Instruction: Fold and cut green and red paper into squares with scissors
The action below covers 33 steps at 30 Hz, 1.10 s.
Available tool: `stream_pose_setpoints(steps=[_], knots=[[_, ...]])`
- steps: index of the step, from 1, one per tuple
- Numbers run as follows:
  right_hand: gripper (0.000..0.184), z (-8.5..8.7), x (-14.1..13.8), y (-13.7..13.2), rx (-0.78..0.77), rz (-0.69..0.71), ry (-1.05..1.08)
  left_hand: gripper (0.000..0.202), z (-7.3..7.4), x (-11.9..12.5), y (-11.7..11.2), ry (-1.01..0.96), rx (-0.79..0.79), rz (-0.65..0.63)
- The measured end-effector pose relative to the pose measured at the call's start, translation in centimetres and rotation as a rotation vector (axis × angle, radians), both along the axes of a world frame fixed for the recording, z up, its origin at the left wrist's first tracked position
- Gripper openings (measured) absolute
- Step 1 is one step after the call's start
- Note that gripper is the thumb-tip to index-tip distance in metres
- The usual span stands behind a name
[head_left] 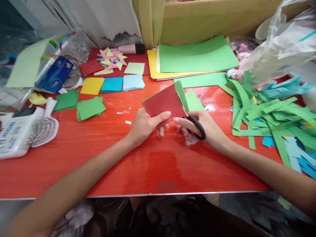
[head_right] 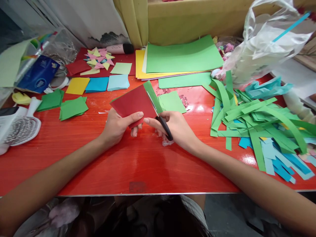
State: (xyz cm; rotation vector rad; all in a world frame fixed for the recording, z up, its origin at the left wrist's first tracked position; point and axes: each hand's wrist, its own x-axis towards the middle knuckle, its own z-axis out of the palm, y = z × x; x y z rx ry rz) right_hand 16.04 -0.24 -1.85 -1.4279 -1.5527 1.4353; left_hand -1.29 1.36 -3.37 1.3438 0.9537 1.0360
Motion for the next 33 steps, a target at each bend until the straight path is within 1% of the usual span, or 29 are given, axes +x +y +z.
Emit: stream_pose_setpoints(steps=[5,8,13,18,21,27,33], knots=[[0.046,-0.14,-0.19,-0.14,-0.026,-0.033,0.051,0.025,-0.01,0.0,0.08,-0.014,0.006,-0.006],[0.047,-0.22,-0.19,-0.08,-0.041,-0.027,0.032,0.025,-0.04,-0.04,0.12,-0.012,0.01,-0.018],[0.05,-0.38,-0.08,0.04,0.014,-0.028,-0.031,0.025,-0.05,0.02,-0.02,0.004,0.007,-0.038],[0.049,-0.45,-0.24,-0.15,0.027,-0.064,-0.006,0.026,-0.1,0.11,-0.19,0.002,-0.001,-0.028],[0.049,-0.45,-0.25,-0.16,0.005,-0.054,0.02,0.026,-0.12,0.08,-0.15,0.003,-0.004,-0.027],[0.053,-0.46,0.06,0.19,0.011,0.001,-0.022,0.026,-0.09,0.04,-0.14,0.003,0.004,-0.052],[0.05,-0.36,0.01,0.07,0.048,-0.027,-0.02,0.026,-0.19,0.08,-0.13,0.022,-0.004,-0.032]])
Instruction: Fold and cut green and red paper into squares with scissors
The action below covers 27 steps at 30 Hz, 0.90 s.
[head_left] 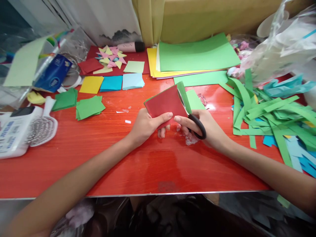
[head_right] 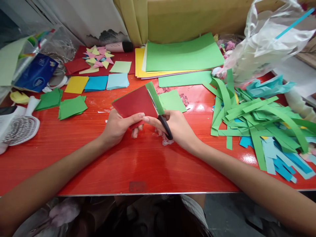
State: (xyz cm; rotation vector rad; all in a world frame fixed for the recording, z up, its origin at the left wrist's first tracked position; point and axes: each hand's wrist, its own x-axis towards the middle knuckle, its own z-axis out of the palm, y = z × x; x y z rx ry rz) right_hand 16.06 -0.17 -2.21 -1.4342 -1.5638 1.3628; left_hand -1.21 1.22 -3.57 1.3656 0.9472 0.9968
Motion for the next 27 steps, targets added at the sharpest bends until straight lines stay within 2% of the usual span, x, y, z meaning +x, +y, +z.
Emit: stream_pose_setpoints(steps=[10,20,27], knots=[[0.051,-0.04,-0.03,0.16,-0.039,0.013,0.03,0.026,0.17,-0.05,-0.01,-0.023,0.001,-0.022],[0.05,-0.24,-0.1,0.03,0.005,-0.007,0.029,0.027,-0.08,-0.02,0.07,0.011,0.016,-0.016],[0.053,0.15,0.05,0.15,-0.011,0.051,0.025,0.031,-0.09,0.03,-0.01,0.043,0.023,-0.026]])
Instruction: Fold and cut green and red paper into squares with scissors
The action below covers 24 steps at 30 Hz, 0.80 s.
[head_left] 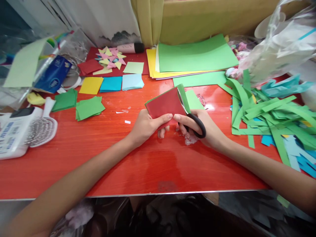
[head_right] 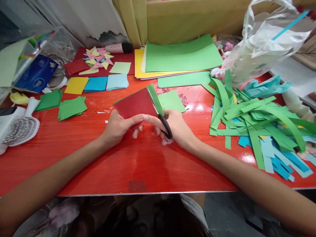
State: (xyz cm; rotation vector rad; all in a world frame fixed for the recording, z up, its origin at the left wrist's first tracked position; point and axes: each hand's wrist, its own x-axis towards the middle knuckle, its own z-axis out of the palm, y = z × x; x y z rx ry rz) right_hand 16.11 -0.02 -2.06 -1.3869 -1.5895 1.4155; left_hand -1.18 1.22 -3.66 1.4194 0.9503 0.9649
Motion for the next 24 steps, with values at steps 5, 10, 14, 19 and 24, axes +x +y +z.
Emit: stream_pose_setpoints(steps=[5,10,14,19,24], knots=[[0.05,-0.17,-0.02,-0.15,0.02,-0.039,0.003,0.031,-0.08,0.0,0.02,0.005,0.002,-0.005],[0.049,-0.34,0.02,-0.17,0.013,-0.04,0.03,0.031,-0.04,-0.05,0.1,0.002,-0.006,0.002],[0.049,-0.07,0.09,0.07,-0.041,-0.008,0.017,0.032,-0.03,-0.05,0.0,0.01,0.017,-0.006],[0.049,0.01,0.16,0.18,-0.029,0.005,-0.004,0.032,-0.04,0.03,-0.15,0.045,0.021,0.002],[0.05,-0.07,-0.03,0.0,-0.006,-0.028,0.013,0.029,-0.14,0.07,-0.02,0.024,0.007,0.012]])
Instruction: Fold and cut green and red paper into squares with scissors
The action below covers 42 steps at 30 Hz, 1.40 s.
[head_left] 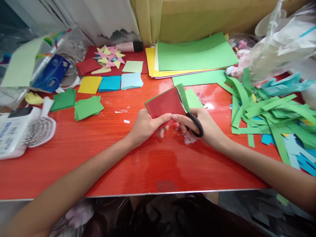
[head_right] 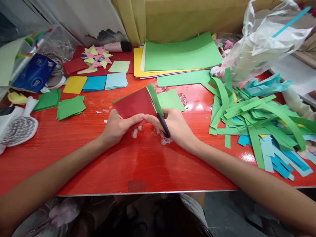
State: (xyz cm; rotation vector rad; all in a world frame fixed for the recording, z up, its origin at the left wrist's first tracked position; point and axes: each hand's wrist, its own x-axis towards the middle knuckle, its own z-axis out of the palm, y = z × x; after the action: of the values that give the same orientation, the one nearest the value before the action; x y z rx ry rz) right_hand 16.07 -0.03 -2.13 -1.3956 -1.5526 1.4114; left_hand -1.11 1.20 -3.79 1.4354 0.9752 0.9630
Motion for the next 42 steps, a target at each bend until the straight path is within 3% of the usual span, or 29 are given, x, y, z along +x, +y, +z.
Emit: stream_pose_setpoints(steps=[42], knots=[[0.051,-0.23,-0.21,-0.08,0.054,-0.016,0.045,0.034,0.06,-0.05,-0.2,0.035,0.022,-0.008]])
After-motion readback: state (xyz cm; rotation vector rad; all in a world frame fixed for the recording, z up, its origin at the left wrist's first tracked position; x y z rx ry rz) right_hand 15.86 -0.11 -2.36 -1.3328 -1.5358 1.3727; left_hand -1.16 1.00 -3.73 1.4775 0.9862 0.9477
